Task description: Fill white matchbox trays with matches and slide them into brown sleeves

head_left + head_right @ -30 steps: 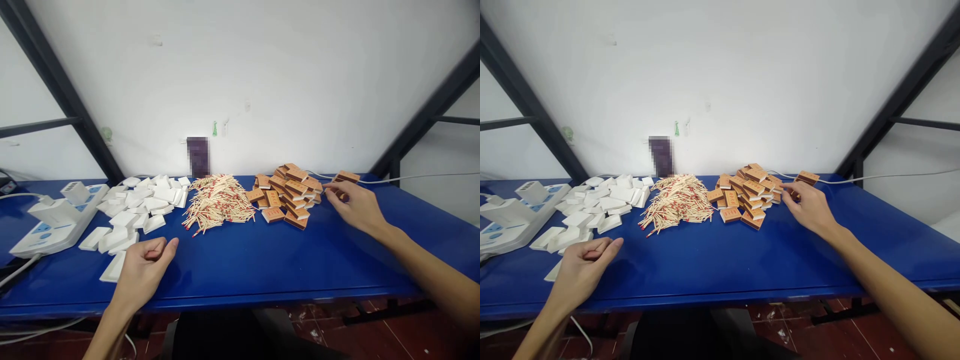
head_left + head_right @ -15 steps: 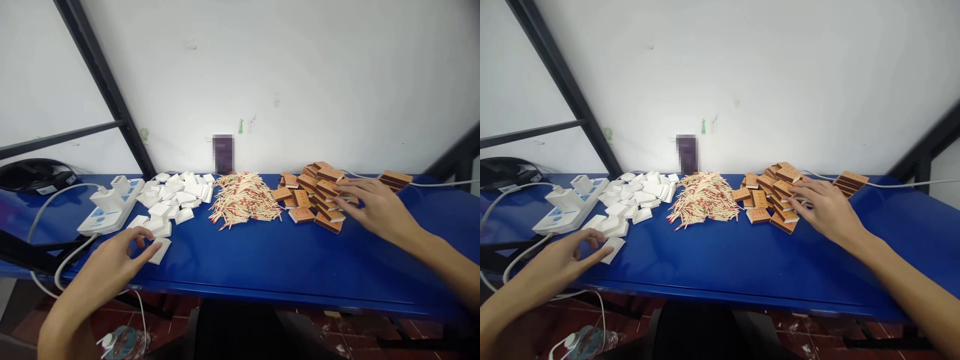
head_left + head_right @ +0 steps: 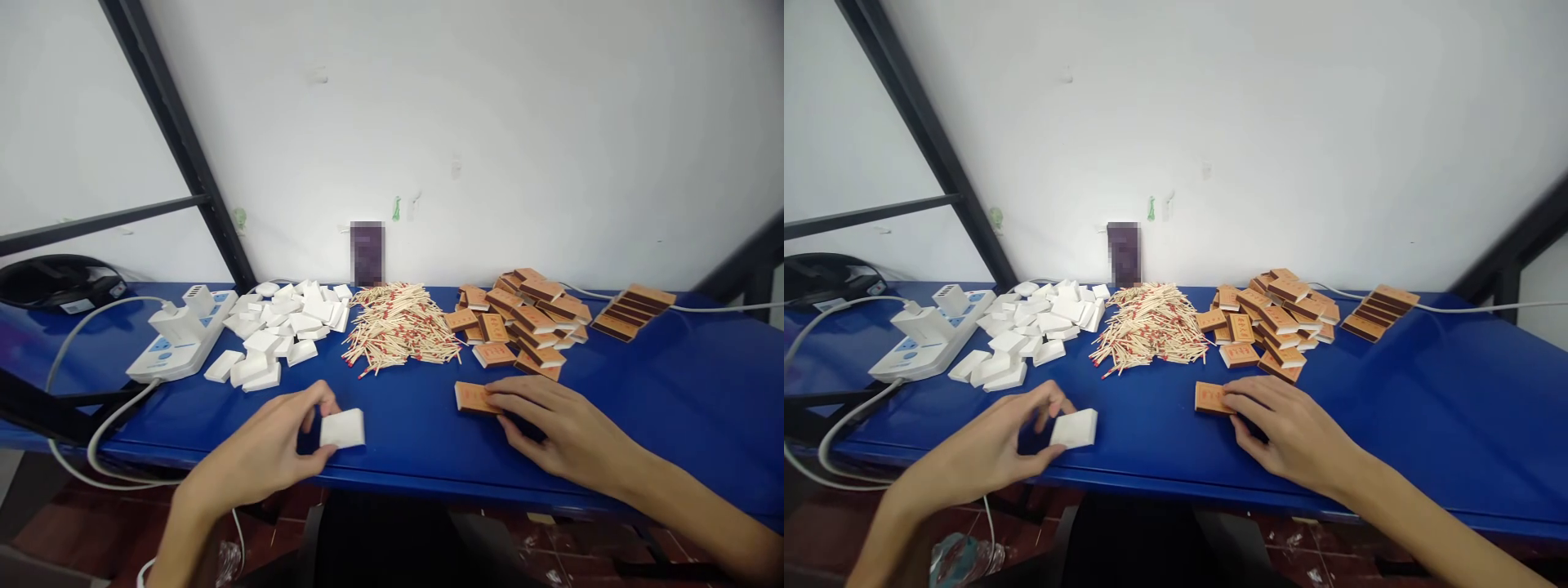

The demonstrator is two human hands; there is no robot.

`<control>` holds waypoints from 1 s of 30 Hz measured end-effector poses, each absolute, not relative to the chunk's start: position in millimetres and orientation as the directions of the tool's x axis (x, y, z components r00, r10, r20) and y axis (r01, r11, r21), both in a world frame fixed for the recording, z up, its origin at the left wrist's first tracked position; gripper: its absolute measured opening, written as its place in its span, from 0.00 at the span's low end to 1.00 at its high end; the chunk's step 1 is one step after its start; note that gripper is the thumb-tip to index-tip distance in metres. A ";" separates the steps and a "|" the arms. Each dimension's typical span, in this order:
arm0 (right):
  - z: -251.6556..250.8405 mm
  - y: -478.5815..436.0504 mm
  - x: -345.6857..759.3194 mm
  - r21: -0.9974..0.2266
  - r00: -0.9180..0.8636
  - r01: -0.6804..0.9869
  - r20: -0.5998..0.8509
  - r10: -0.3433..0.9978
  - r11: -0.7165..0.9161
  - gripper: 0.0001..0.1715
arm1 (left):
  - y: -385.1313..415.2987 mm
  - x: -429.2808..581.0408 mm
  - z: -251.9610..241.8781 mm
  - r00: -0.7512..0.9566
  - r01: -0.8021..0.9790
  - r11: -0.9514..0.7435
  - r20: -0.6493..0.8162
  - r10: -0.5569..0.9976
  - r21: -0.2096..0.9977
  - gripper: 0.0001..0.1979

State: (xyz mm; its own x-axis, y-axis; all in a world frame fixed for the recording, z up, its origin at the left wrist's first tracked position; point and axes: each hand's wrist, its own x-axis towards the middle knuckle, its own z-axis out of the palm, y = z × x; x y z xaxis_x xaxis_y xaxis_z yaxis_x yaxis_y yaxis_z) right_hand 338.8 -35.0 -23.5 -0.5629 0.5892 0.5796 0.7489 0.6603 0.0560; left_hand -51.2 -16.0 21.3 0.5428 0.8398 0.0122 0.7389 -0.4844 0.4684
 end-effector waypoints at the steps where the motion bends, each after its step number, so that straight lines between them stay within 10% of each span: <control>1: -22.9 -35.0 335.6 0.047 -0.549 0.764 0.571 0.611 0.643 0.13 | -14.3 -43.2 19.1 0.576 0.707 -0.518 0.033 0.817 0.481 0.10; 11: 1.2 2.8 283.7 0.013 -0.590 0.769 0.400 0.702 0.639 0.13 | -8.7 -9.9 -0.5 0.667 0.500 -0.710 0.303 0.681 0.496 0.12; 30: -8.7 43.5 264.2 -0.154 -0.555 0.787 0.246 0.794 0.598 0.10 | -5.8 3.8 -1.4 0.616 0.649 -0.669 0.266 0.742 0.364 0.09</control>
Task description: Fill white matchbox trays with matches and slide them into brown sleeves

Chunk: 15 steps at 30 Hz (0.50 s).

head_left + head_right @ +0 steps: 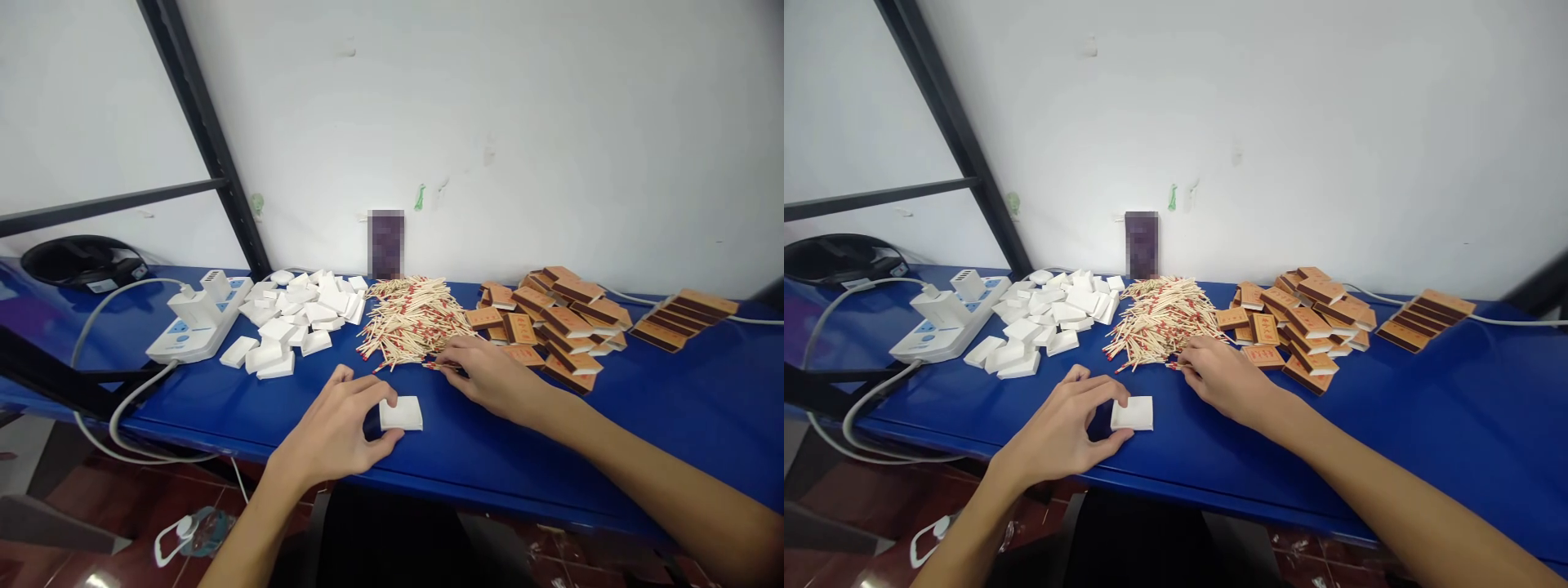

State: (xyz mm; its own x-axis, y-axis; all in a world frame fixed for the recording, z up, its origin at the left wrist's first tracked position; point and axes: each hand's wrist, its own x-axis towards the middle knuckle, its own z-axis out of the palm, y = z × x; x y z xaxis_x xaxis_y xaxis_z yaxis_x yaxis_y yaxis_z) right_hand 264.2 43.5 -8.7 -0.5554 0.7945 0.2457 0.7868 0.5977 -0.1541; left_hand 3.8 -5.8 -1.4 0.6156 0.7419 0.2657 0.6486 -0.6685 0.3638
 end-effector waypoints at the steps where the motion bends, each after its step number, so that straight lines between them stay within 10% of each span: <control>1: -9.3 42.0 263.8 -0.176 -0.568 0.769 0.252 0.784 0.614 0.10 | -5.7 4.5 -1.6 0.614 0.645 -0.662 0.257 0.746 0.382 0.09; 15: -8.7 16.3 249.2 -0.298 -0.615 0.605 0.415 0.671 0.738 0.06 | -9.0 7.8 0.2 0.668 0.548 -0.684 0.239 0.704 0.481 0.20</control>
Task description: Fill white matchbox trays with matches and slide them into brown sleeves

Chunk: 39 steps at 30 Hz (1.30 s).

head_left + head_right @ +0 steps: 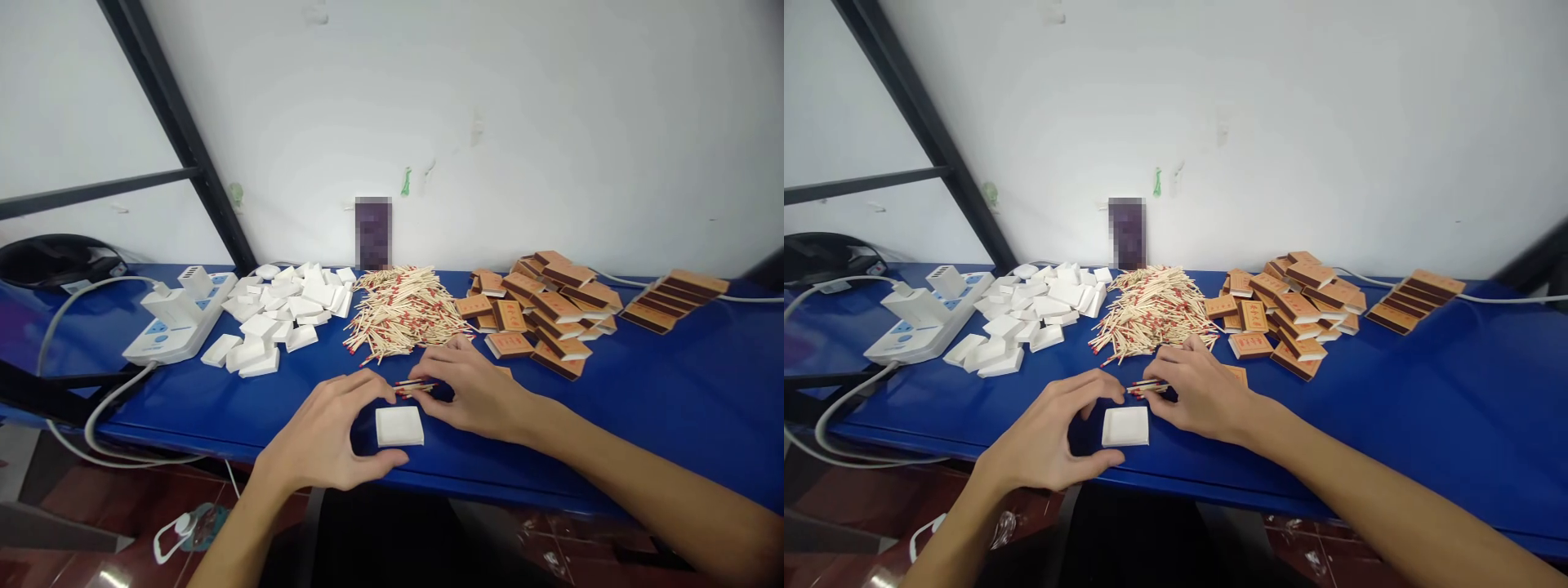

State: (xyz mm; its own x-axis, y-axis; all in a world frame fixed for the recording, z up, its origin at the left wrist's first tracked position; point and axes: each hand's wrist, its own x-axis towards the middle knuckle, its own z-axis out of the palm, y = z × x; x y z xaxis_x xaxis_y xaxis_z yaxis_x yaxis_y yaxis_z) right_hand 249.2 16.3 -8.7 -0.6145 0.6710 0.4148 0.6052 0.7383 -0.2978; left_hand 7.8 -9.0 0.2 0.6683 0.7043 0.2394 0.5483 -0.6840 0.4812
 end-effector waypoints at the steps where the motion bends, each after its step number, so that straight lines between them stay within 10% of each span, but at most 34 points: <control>1: -7.7 15.7 251.4 -0.299 -0.599 0.593 0.456 0.658 0.747 0.05 | -8.0 8.1 1.0 0.662 0.547 -0.683 0.249 0.707 0.484 0.20; 39: -11.7 10.7 261.5 -0.387 -0.622 0.606 0.316 0.717 0.695 0.11 | -9.0 10.0 1.7 0.668 0.606 -0.695 0.228 0.709 0.387 0.23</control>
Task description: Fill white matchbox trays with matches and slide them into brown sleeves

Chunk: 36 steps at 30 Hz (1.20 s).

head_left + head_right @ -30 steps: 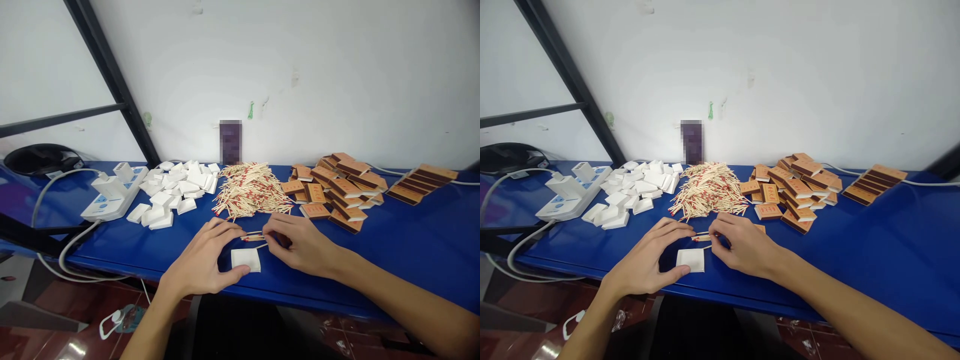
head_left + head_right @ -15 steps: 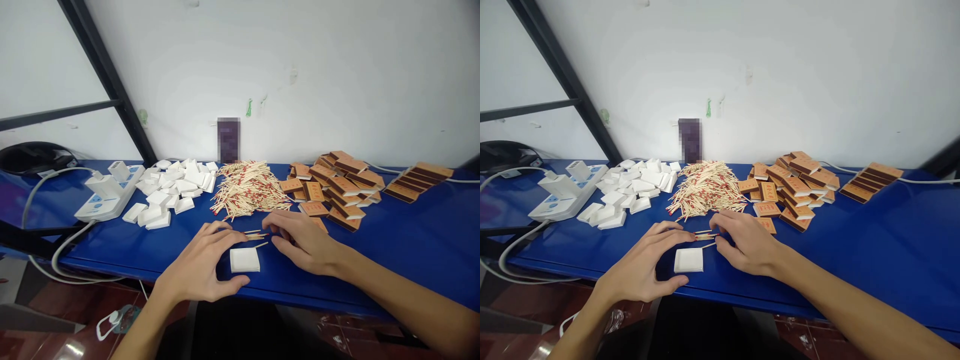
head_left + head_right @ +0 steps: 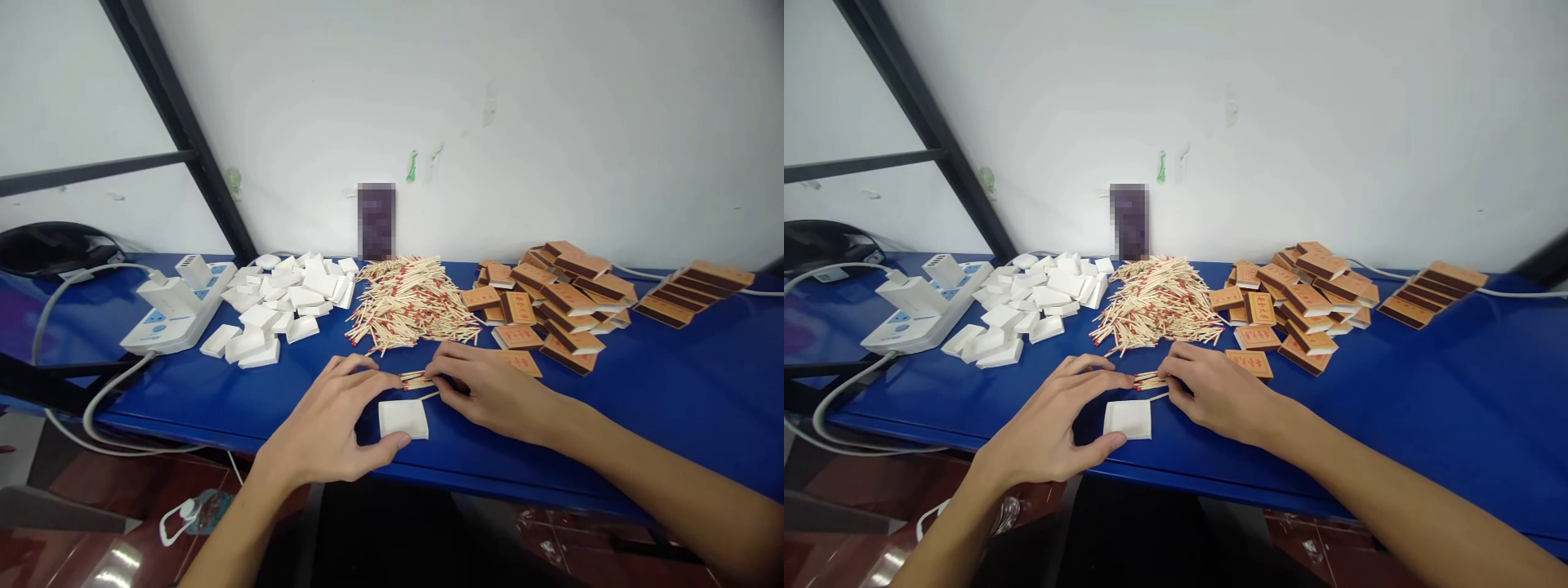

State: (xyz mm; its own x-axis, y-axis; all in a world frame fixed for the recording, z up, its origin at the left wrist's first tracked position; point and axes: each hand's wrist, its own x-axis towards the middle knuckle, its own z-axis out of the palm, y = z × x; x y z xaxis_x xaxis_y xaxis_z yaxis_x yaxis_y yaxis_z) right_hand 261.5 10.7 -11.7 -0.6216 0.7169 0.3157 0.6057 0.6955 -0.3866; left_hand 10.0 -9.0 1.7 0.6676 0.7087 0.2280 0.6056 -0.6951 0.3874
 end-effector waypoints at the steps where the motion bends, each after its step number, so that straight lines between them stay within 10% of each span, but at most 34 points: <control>1: -12.1 10.9 262.0 -0.391 -0.624 0.601 0.317 0.714 0.698 0.11 | -9.1 10.0 1.8 0.668 0.605 -0.695 0.228 0.708 0.389 0.23; 36: -6.8 6.1 263.8 -0.256 -0.659 0.651 0.275 0.700 0.714 0.12 | -11.6 9.3 0.9 0.665 0.618 -0.709 0.255 0.702 0.339 0.16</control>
State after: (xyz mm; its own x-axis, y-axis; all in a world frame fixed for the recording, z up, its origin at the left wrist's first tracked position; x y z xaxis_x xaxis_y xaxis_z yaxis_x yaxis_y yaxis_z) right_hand 263.8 6.1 -6.8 -0.6589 0.7000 0.2755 0.6514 0.7141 -0.2564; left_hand 9.3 -11.6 0.9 0.6654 0.7018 0.2546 0.6181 -0.7091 0.3393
